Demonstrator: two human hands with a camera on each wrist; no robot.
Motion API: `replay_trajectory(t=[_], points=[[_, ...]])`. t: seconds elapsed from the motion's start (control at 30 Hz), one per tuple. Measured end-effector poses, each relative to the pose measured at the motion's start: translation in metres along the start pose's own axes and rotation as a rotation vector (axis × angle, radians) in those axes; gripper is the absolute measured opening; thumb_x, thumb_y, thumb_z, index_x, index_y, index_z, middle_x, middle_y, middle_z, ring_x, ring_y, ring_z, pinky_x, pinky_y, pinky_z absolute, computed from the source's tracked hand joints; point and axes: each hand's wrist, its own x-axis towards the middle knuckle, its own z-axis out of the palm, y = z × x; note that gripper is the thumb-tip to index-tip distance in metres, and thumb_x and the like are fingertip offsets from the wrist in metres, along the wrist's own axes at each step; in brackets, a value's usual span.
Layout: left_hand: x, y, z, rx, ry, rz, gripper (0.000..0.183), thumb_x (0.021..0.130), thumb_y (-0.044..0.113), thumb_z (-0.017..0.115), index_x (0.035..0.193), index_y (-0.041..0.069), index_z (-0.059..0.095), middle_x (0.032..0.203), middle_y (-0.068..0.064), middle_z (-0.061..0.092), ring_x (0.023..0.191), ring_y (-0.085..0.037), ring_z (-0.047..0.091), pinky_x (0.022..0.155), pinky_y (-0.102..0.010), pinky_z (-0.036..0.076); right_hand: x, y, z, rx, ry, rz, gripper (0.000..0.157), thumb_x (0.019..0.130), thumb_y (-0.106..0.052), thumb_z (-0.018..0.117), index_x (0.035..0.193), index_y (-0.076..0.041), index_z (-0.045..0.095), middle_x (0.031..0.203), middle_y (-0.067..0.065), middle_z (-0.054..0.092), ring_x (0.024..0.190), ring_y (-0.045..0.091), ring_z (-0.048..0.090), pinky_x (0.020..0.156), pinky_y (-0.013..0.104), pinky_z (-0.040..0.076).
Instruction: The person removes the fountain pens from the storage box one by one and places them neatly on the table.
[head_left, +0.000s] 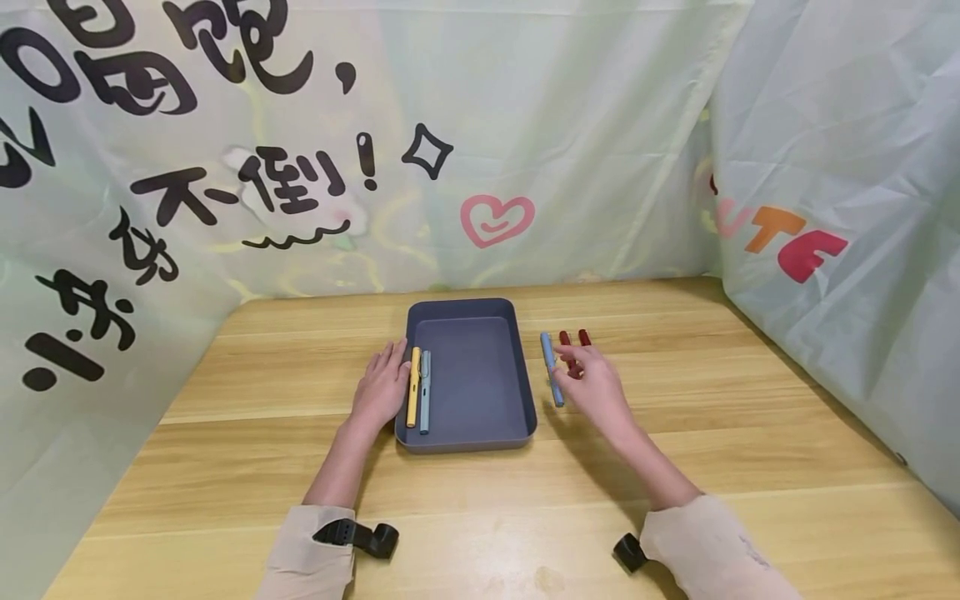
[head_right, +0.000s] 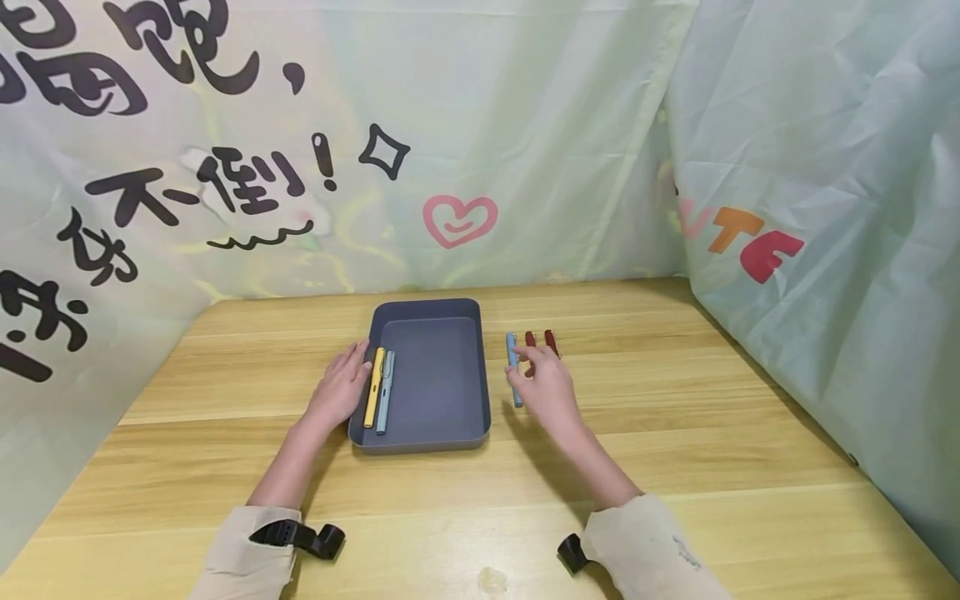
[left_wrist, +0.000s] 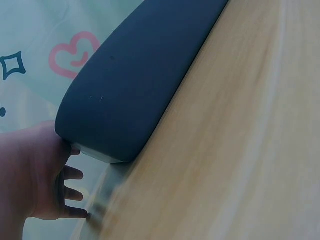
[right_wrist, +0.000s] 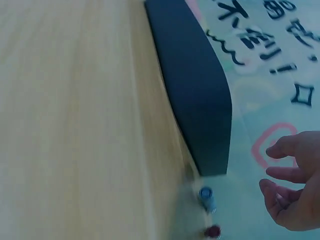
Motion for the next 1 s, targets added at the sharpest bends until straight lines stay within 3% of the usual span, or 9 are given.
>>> replay_trajectory(t=[0.6, 1.0], points=[[-0.001, 0.001, -0.001, -0.016, 0.000, -0.006, 0.050, 0.101, 0.029, 0.026, 0.149, 0.016, 0.017, 0.150, -0.017, 0.012, 0.134, -0.041, 0.010, 0.101, -0.060, 0.015, 0.002, -0.067, 0.064, 0.038, -0.144, -0.143, 0.030, 0.081, -0.013, 0.070, 0.110, -0.006, 0.067, 0.101, 0.011, 0.060, 0.076, 0.017, 0.057, 0.063, 0.028, 0.048], [0.000, 0.000, -0.001, -0.006, 0.001, -0.009, 0.049, 0.101, 0.030, 0.026, 0.148, 0.017, 0.018, 0.150, -0.017, 0.014, 0.134, -0.040, 0.012, 0.101, -0.059, 0.017, 0.004, -0.084, 0.101, 0.041, -0.253, -0.147, 0.030, 0.084, -0.017, 0.068, 0.112, -0.005, 0.066, 0.103, 0.007, 0.058, 0.079, 0.016, 0.058, 0.064, 0.026, 0.048]])
